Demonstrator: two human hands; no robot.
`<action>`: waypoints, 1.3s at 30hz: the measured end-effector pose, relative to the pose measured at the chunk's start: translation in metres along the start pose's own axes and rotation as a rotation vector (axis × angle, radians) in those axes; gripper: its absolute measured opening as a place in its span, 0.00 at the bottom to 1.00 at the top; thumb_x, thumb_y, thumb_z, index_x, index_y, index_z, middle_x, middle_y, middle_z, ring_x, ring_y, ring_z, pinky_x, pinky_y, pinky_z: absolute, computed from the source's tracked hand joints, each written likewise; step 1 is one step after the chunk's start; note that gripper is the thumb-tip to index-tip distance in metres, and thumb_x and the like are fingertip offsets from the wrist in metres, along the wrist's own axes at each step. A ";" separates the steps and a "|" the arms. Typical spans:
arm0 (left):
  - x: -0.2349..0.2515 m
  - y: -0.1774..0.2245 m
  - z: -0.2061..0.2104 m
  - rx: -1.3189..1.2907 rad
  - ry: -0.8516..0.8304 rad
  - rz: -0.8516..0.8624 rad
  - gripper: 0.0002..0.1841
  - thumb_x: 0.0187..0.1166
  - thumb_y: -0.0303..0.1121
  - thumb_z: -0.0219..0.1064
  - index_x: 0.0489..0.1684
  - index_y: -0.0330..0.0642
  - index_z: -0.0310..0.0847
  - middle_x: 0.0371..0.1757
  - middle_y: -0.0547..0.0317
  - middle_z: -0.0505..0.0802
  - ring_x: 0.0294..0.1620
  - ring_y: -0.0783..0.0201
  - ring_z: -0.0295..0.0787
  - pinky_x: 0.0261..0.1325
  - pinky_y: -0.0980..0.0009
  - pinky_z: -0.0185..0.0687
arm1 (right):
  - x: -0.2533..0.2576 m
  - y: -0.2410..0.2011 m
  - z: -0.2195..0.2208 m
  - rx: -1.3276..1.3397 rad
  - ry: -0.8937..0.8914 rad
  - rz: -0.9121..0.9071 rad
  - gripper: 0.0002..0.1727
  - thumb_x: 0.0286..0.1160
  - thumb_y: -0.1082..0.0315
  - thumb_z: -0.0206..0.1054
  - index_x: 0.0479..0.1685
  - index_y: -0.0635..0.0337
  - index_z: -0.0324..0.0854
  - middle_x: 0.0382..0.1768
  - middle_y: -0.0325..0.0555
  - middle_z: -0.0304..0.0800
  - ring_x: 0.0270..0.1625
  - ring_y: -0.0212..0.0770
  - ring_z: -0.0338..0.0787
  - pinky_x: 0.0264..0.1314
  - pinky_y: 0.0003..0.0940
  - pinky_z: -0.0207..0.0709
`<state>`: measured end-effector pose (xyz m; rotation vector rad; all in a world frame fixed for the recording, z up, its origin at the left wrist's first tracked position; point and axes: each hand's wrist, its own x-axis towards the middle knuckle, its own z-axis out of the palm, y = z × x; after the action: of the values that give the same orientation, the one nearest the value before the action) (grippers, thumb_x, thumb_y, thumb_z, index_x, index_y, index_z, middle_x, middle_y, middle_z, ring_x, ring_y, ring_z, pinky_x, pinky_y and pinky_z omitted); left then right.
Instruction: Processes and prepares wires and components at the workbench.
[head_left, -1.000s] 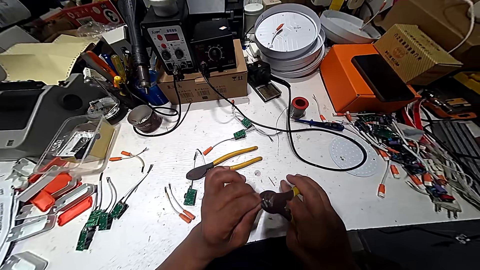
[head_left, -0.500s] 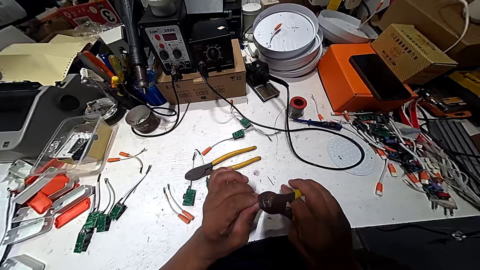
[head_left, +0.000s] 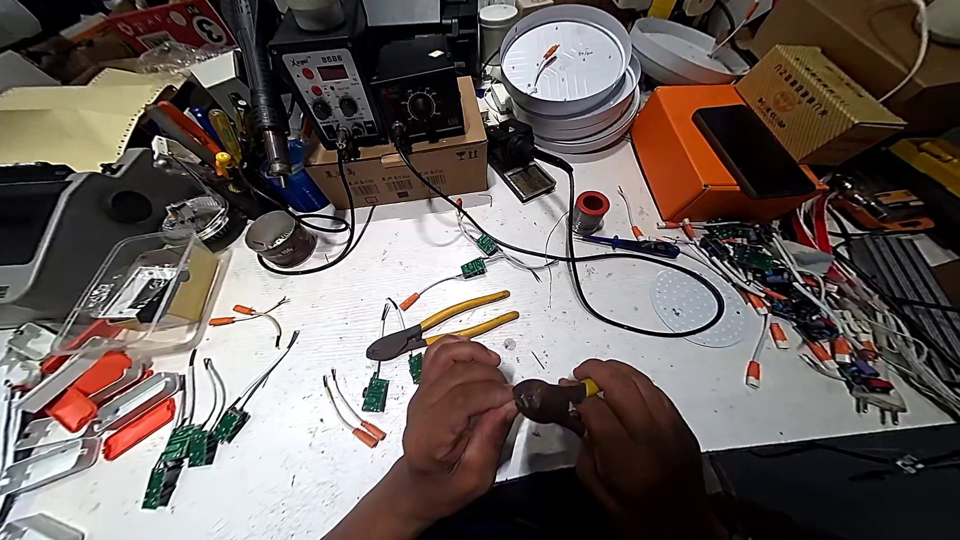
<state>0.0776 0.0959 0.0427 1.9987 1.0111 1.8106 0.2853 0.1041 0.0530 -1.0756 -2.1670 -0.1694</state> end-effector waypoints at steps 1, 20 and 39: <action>0.000 0.000 0.000 -0.001 0.000 -0.002 0.05 0.85 0.36 0.67 0.41 0.47 0.86 0.43 0.66 0.92 0.61 0.63 0.86 0.74 0.60 0.76 | 0.000 0.000 0.000 0.001 -0.002 -0.001 0.08 0.74 0.72 0.56 0.33 0.57 0.80 0.45 0.52 0.91 0.48 0.50 0.89 0.40 0.38 0.80; 0.009 0.006 -0.006 -0.683 0.100 -0.718 0.08 0.81 0.35 0.71 0.42 0.39 0.92 0.41 0.59 0.93 0.44 0.69 0.90 0.55 0.70 0.87 | -0.010 0.020 0.006 -0.035 -0.255 0.301 0.10 0.59 0.67 0.61 0.27 0.59 0.89 0.41 0.52 0.90 0.39 0.52 0.90 0.30 0.45 0.82; -0.003 0.027 -0.011 -1.000 0.477 -0.842 0.04 0.79 0.26 0.71 0.41 0.35 0.90 0.53 0.48 0.93 0.51 0.65 0.92 0.54 0.71 0.89 | 0.044 -0.059 0.057 0.678 0.007 0.156 0.09 0.75 0.65 0.65 0.29 0.54 0.88 0.37 0.39 0.88 0.44 0.32 0.85 0.46 0.29 0.78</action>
<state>0.0757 0.0717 0.0585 0.4584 0.6436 1.7265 0.1931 0.1170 0.0495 -0.8259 -1.8959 0.5919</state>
